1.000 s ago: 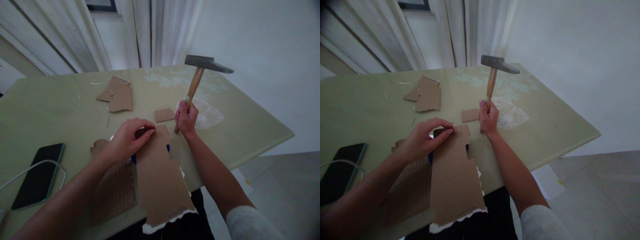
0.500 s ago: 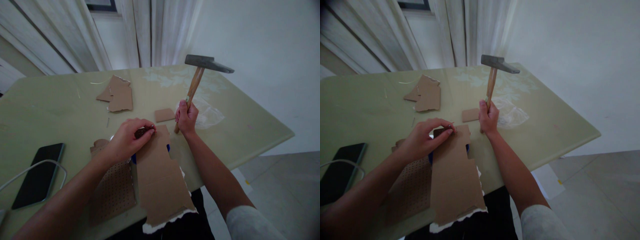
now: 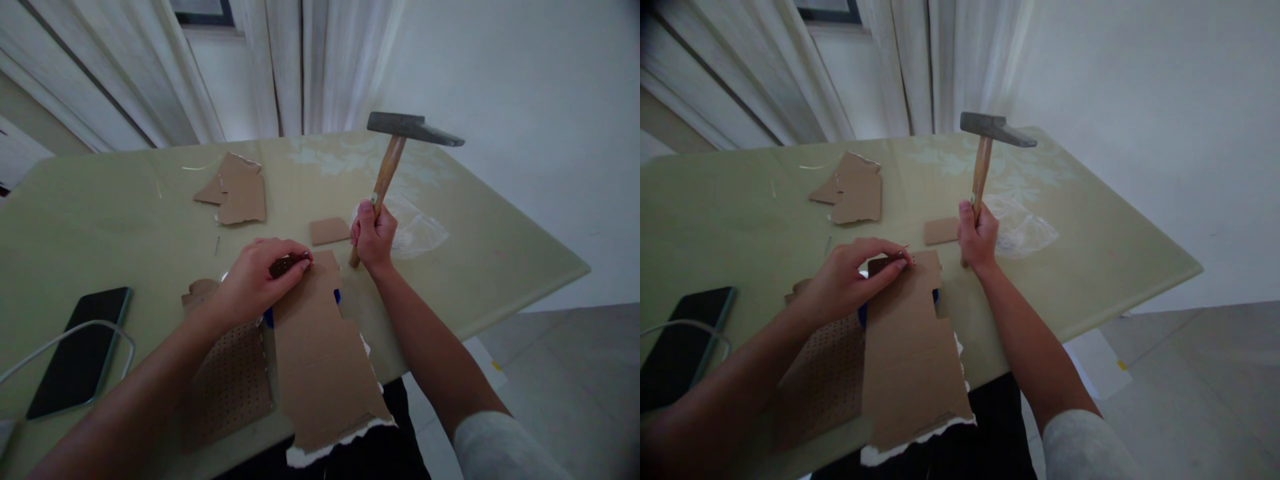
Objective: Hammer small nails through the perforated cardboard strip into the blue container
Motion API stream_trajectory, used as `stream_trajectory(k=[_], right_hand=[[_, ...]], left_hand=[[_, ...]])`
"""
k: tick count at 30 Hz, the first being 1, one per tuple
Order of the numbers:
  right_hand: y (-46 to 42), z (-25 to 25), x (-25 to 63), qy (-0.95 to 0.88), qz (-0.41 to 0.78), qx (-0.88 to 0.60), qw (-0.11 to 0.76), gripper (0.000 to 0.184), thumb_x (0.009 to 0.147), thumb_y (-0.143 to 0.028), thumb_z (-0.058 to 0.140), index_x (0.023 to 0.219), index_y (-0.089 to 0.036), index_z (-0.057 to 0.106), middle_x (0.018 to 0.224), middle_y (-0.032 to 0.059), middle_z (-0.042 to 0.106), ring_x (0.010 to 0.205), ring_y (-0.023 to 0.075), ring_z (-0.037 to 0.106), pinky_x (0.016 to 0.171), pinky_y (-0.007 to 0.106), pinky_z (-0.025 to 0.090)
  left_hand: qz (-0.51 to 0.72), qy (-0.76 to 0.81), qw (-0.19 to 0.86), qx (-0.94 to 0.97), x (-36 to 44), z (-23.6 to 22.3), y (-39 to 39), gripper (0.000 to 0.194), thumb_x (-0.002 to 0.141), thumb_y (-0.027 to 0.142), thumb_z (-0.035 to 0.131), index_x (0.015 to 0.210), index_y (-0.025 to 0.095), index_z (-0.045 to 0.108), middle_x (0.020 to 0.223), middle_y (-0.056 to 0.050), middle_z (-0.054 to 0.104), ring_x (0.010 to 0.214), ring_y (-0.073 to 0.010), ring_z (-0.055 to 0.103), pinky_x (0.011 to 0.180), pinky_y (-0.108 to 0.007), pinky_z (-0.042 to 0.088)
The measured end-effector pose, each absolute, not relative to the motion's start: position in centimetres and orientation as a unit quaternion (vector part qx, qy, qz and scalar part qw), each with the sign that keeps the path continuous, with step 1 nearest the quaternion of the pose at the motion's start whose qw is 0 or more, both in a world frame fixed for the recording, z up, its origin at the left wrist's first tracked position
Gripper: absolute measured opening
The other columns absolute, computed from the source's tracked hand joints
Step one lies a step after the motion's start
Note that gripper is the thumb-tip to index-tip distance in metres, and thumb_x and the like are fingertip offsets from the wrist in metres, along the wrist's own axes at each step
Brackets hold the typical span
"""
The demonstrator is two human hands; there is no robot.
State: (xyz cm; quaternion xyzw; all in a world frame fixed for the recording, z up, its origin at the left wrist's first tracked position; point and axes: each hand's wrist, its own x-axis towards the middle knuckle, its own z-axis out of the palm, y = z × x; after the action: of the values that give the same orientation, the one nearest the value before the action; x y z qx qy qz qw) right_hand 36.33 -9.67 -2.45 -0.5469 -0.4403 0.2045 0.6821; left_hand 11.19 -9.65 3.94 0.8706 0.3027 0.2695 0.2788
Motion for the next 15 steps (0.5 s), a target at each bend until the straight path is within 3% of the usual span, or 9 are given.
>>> stream_trajectory(k=[5,12,15], right_hand=[[-10.5,-0.9,36.2,-0.467,0.227,-0.53,0.67,0.062,0.1,-0.079,0.055,0.076,-0.022,0.05,0.05,-0.0061,0.044,0.04,0.0075,0.042,0.039,0.022,0.034],[-14.1,3.2,35.5,-0.491,0.272,-0.503,0.657,0.056,0.103,-0.076,0.052,0.108,-0.021,0.064,0.053,-0.0085,0.046,0.038,0.0075,0.039,0.038,0.021,0.033],[-17.3,5.6,35.5,-0.499,0.306,-0.523,0.619,0.055,0.104,-0.073,0.054,0.108,-0.02,0.066,0.059,-0.0071,0.05,0.037,0.0072,0.043,0.037,0.022,0.034]], left_hand=[[0.276,0.294,0.279,0.872,11.3,3.8,-9.5,0.02,0.103,0.036,0.066,0.108,0.023,0.08,0.103,-0.004,0.085,0.091,-0.0206,0.078,0.091,-0.036,0.056],[0.284,0.279,0.291,0.87,11.6,3.3,-9.8,0.019,0.102,0.035,0.066,0.106,0.023,0.082,0.1,-0.005,0.085,0.09,-0.0207,0.077,0.091,-0.036,0.057],[0.293,0.268,0.3,0.868,11.6,3.0,-9.7,0.021,0.102,0.034,0.066,0.105,0.022,0.082,0.1,-0.006,0.085,0.089,-0.0204,0.077,0.087,-0.034,0.058]])
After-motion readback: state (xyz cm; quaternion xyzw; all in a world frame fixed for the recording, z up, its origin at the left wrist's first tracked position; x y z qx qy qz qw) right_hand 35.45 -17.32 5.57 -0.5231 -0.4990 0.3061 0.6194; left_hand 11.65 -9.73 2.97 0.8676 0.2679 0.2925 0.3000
